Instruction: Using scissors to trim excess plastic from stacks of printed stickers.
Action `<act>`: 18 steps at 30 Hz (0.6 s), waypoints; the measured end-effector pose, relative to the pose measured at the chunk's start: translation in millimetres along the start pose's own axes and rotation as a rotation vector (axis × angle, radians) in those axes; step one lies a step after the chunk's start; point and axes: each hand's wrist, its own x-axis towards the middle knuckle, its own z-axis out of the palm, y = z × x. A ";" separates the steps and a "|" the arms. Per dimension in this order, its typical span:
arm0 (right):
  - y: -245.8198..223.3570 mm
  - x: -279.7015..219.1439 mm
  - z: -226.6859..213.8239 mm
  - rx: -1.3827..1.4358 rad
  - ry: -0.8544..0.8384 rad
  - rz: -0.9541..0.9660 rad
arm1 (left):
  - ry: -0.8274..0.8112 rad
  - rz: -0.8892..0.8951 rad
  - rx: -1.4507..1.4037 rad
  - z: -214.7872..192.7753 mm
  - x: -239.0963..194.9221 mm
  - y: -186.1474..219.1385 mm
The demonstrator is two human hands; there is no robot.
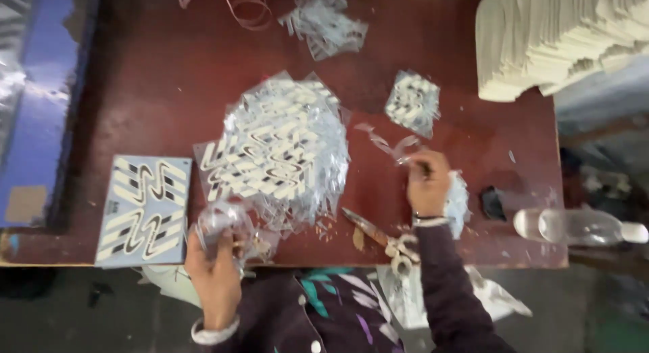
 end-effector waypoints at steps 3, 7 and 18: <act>-42.8 -8.5 -55.6 0.224 0.018 0.163 | -0.060 -0.111 0.116 8.8 16.8 6.0; -91.5 -21.2 -76.4 0.233 -0.304 0.340 | -0.572 0.073 0.466 39.4 64.3 4.9; -132.8 63.3 -31.5 0.254 -0.285 0.267 | -0.721 0.605 0.832 251.4 168.8 120.8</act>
